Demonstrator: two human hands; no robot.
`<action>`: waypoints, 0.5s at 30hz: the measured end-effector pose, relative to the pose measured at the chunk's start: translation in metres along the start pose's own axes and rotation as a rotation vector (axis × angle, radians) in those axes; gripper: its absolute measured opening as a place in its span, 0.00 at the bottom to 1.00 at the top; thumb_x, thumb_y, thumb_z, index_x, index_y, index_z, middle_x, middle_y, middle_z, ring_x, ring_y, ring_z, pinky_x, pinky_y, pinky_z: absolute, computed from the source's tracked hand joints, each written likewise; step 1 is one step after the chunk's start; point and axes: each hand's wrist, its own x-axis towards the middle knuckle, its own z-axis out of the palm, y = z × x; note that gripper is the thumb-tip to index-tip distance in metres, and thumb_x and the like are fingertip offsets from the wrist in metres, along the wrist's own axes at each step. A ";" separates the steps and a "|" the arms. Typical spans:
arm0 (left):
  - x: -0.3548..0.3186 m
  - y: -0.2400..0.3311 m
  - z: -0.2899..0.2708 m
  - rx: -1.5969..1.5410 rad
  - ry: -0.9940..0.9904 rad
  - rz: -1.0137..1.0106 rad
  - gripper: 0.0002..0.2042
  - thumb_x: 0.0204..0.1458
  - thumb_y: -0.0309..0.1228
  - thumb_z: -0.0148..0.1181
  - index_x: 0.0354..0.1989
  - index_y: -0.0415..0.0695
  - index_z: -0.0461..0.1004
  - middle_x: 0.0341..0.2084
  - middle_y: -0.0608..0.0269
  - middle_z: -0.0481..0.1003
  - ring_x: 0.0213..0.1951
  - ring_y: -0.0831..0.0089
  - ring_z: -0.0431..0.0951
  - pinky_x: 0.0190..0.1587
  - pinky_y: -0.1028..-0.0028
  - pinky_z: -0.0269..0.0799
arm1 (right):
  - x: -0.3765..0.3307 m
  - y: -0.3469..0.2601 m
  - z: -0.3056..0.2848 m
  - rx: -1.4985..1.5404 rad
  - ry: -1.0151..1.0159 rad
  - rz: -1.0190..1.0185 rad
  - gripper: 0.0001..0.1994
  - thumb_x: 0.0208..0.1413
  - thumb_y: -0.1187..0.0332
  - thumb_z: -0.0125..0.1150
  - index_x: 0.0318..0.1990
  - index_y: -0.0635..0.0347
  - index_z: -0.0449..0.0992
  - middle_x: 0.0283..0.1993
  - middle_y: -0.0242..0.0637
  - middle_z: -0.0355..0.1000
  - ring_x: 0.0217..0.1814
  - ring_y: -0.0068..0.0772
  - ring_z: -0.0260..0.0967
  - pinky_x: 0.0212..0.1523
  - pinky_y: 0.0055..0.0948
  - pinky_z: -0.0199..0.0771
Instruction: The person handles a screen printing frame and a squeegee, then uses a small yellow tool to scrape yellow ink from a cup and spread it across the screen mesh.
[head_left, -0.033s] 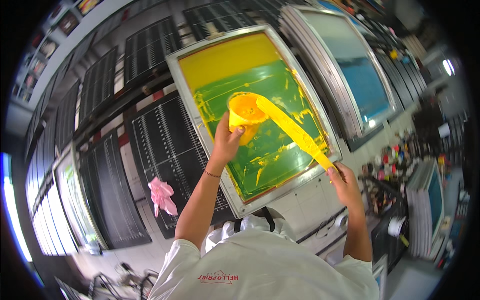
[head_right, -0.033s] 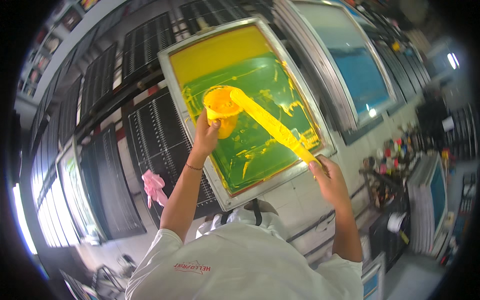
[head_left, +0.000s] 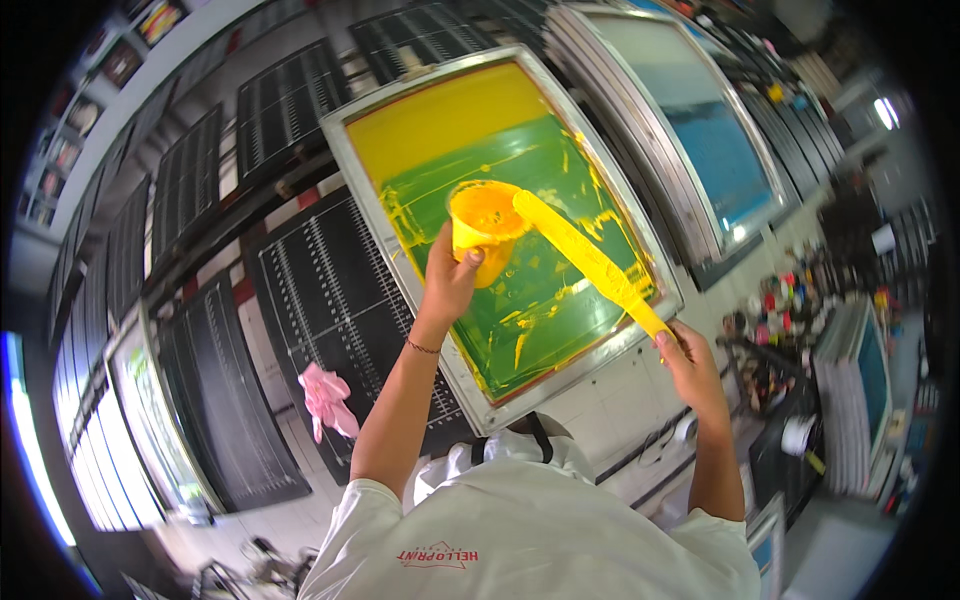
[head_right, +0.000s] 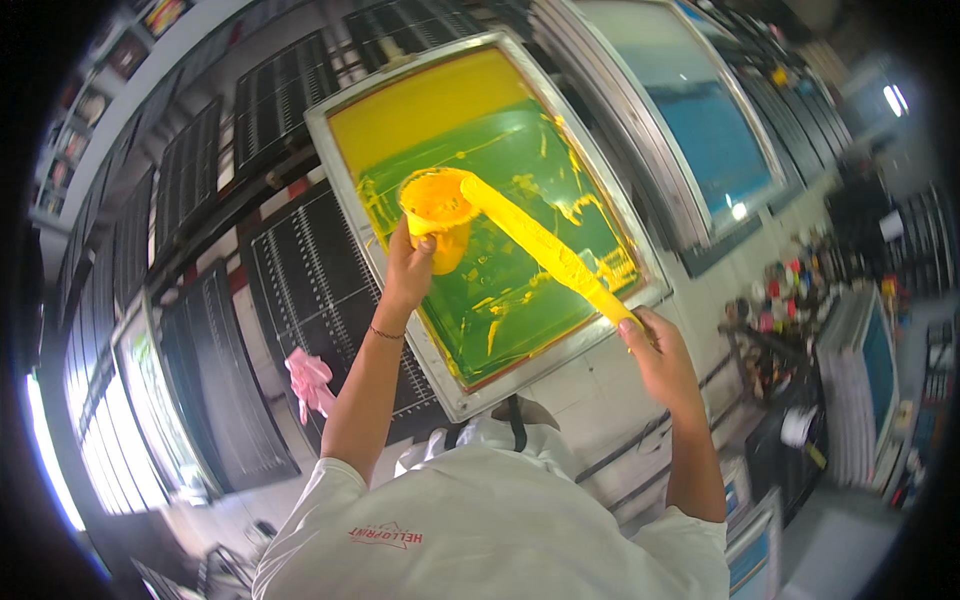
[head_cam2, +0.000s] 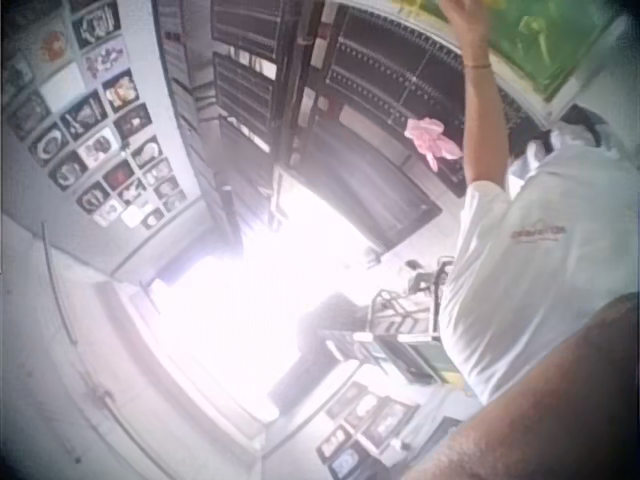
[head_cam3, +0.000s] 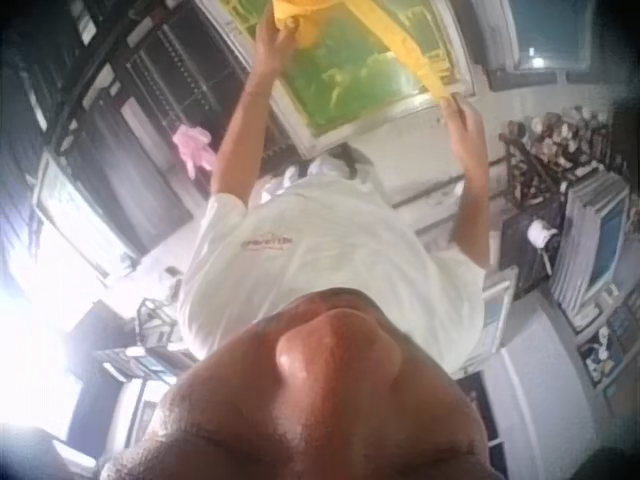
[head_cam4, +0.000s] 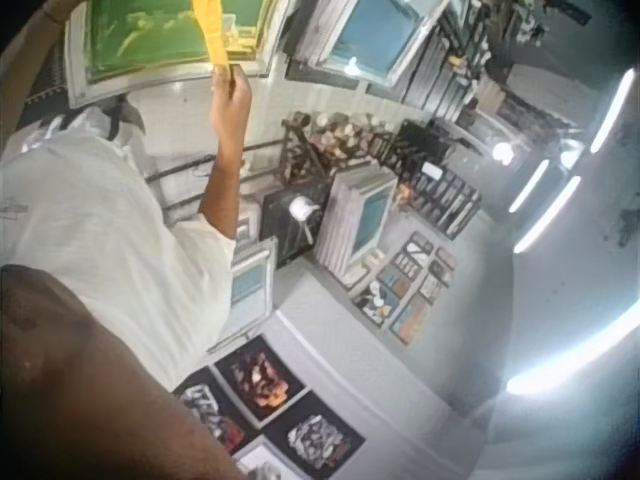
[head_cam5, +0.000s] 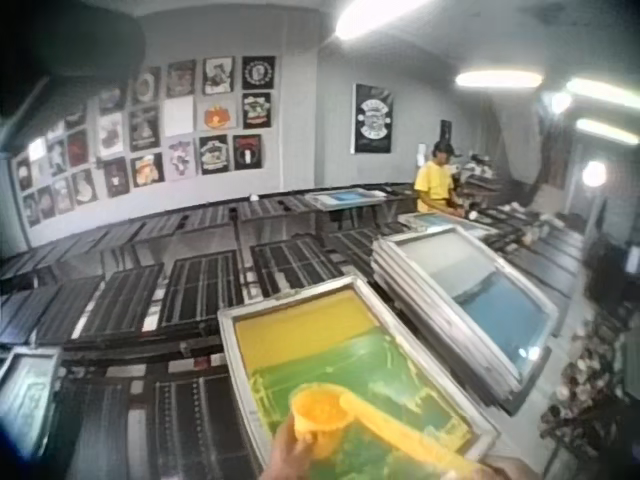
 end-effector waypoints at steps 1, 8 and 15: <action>0.004 -0.001 -0.004 -0.018 -0.008 -0.017 0.29 0.56 0.46 0.58 0.57 0.35 0.62 0.46 0.62 0.72 0.46 0.76 0.70 0.51 0.75 0.66 | -0.009 0.000 0.008 0.018 0.032 0.030 0.14 0.62 0.58 0.51 0.35 0.62 0.72 0.24 0.22 0.60 0.25 0.13 0.54 0.27 0.17 0.54; 0.022 -0.033 -0.037 -0.115 -0.132 -0.058 0.29 0.59 0.49 0.52 0.58 0.36 0.60 0.48 0.62 0.70 0.47 0.76 0.69 0.50 0.75 0.66 | -0.056 0.036 0.126 0.284 0.398 0.258 0.15 0.65 0.58 0.46 0.34 0.62 0.70 0.23 0.25 0.60 0.25 0.16 0.55 0.28 0.18 0.56; 0.017 -0.038 -0.038 -0.116 -0.247 -0.087 0.30 0.58 0.52 0.52 0.56 0.35 0.62 0.47 0.59 0.69 0.48 0.73 0.68 0.51 0.72 0.64 | -0.033 0.078 0.206 0.098 0.846 0.295 0.17 0.67 0.59 0.39 0.34 0.65 0.67 0.22 0.39 0.65 0.24 0.32 0.63 0.29 0.33 0.63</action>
